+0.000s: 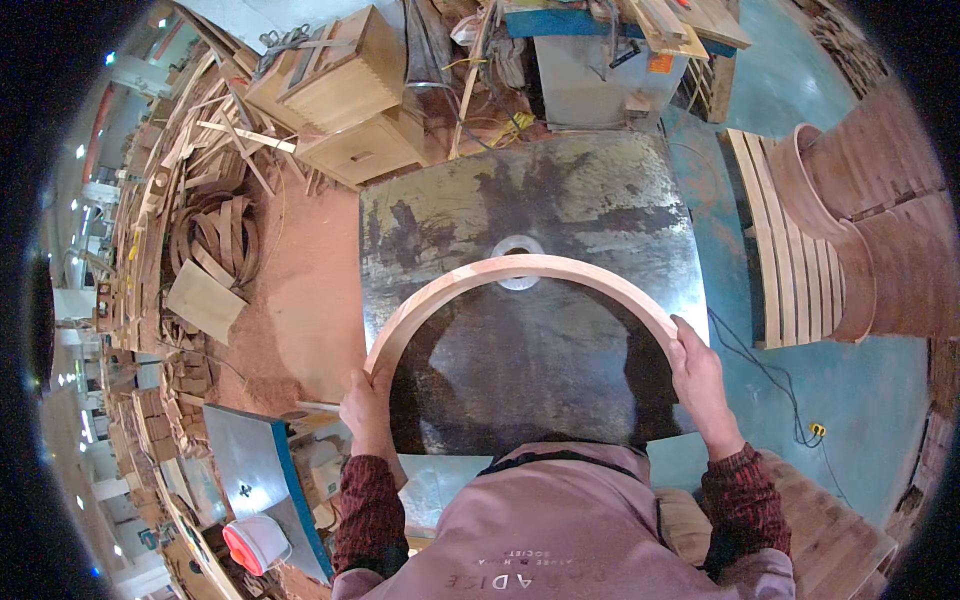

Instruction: The recorder is sanding the inner edges of curved wooden pieces using a spindle sander and stacking them.

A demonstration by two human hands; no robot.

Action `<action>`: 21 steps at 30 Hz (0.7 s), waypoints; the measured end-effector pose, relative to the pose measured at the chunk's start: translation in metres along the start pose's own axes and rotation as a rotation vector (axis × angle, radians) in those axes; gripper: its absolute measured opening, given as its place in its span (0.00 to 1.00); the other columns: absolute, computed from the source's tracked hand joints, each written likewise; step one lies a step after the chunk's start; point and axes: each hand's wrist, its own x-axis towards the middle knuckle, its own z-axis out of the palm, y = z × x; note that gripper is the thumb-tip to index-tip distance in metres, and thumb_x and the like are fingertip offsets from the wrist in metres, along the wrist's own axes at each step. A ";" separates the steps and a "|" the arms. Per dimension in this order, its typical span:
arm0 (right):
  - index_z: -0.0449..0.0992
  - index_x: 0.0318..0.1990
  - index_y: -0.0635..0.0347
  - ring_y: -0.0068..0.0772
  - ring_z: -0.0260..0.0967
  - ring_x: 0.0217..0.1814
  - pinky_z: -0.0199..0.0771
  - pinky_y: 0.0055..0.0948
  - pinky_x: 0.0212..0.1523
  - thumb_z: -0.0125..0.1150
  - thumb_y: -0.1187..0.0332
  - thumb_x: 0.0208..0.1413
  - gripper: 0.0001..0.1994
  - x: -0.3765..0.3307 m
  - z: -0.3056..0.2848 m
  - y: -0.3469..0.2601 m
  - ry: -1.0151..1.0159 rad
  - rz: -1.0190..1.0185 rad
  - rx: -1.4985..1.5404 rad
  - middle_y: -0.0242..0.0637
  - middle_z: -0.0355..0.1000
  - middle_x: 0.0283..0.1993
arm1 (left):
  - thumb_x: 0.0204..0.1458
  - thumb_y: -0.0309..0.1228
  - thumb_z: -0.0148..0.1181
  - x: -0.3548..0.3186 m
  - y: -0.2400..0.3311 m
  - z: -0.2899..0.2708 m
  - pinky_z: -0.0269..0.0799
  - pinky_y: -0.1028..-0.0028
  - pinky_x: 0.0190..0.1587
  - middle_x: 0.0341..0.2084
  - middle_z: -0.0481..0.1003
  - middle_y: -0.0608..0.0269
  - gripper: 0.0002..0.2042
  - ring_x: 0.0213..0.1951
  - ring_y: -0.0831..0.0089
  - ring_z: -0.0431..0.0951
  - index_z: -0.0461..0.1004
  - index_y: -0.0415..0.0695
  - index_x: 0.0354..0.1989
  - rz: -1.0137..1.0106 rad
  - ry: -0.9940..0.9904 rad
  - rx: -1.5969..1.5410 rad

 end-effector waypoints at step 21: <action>0.72 0.64 0.64 0.66 0.76 0.54 0.77 0.52 0.53 0.51 0.67 0.71 0.19 0.028 0.008 -0.009 -0.027 -0.090 -0.041 0.61 0.77 0.52 | 0.63 0.52 0.60 -0.021 -0.015 -0.004 0.75 0.48 0.35 0.29 0.81 0.45 0.22 0.33 0.42 0.83 0.70 0.42 0.36 -0.064 -0.003 0.028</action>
